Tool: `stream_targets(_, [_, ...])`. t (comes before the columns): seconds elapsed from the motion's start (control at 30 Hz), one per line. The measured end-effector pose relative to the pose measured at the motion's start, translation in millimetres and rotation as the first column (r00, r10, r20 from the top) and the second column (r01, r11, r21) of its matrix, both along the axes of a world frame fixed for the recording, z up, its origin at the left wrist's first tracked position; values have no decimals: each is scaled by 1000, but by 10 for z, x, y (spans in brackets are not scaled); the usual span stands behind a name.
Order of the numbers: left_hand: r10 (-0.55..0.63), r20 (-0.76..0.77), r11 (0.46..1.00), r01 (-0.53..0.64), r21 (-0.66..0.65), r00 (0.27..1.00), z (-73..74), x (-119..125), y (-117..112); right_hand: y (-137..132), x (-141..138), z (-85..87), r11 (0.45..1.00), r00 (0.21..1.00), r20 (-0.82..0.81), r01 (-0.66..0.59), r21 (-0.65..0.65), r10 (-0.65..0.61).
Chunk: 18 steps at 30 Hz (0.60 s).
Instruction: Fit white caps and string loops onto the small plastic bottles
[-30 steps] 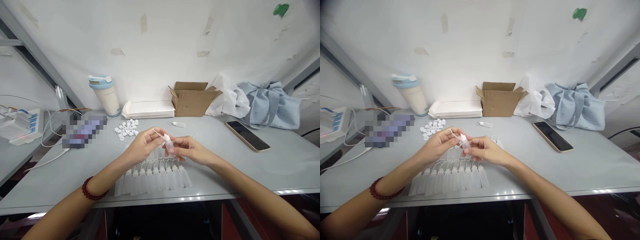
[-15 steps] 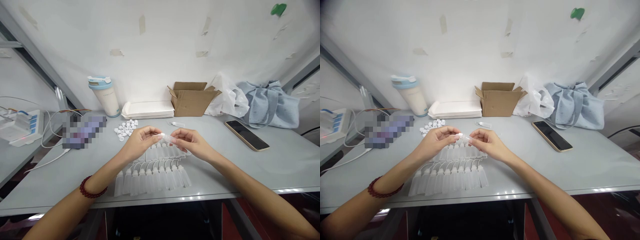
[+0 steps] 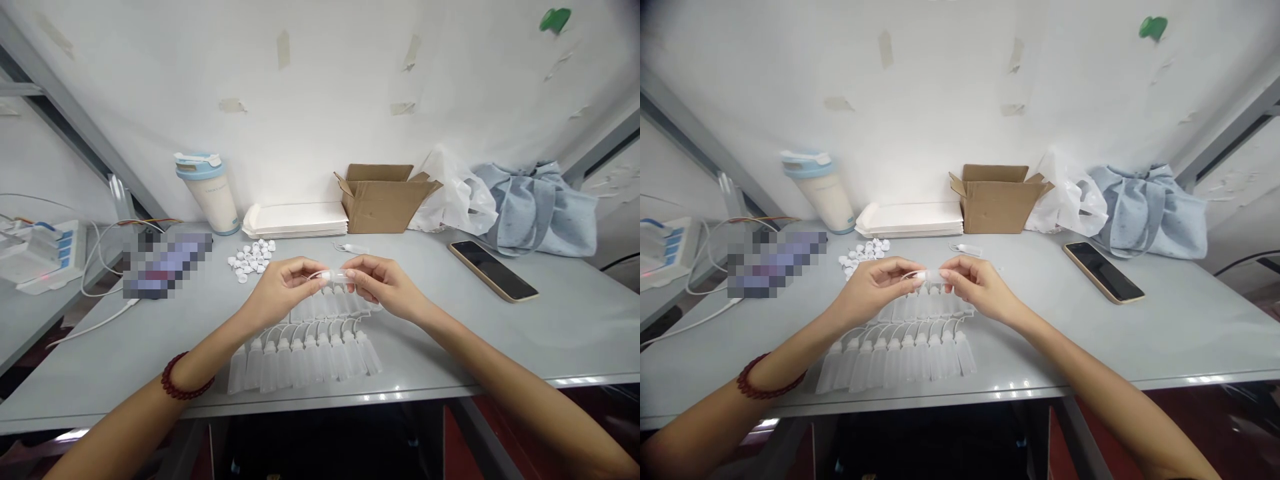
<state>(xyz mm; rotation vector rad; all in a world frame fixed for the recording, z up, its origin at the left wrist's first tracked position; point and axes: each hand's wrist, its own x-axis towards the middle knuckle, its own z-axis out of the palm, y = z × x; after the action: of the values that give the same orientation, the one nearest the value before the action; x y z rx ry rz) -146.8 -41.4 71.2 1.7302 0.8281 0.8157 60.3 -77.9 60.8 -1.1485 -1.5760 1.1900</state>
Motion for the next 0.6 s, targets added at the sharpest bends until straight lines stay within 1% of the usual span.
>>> stream_targets(0.1, [6, 11, 1000, -6, 17, 1000, -7, 0, -4, 2, -3, 15, 1000, 1000, -17, -6, -4, 6])
stream_targets(0.2, [2, -21, 999, -3, -33, 1000, -10, 2, 12, -2, -6, 19, 1000, 1000, -8, -13, 7, 13])
stream_targets(0.33, [-100, -105, 981, 80, -177, 989, -1, 11, 30, -7, 3, 1, 999, 999, 22, -25, 31, 25])
stream_targets(0.4, [-141, -140, 975, 113, -191, 980, 2, 12, 23, -8, 10, -7, 999, 998, 52, -27, 45, 25])
stream_targets(0.43, [-142, -158, 979, 115, -166, 977, -1, 10, 17, -8, 13, -8, 998, 997, 73, -25, 54, 21])
stream_targets(0.47, [-126, -179, 988, 106, -115, 976, -10, 5, 9, -8, 15, -9, 998, 995, 94, -21, 60, 16])
stream_targets(0.5, [-98, -202, 995, 93, -31, 974, -24, -3, 1, -8, 15, -8, 998, 994, 110, -16, 63, 9])
stream_targets(0.53, [-60, -222, 993, 80, 83, 973, -44, -12, -6, -8, 13, -7, 998, 993, 117, -13, 62, 5])
stream_targets(0.57, [-20, -231, 974, 71, 217, 973, -66, -21, -11, -8, 9, -6, 998, 993, 115, -11, 55, 5])
stream_targets(0.6, [14, -229, 935, 69, 349, 973, -89, -29, -15, -8, 4, -5, 999, 995, 102, -12, 44, 8])
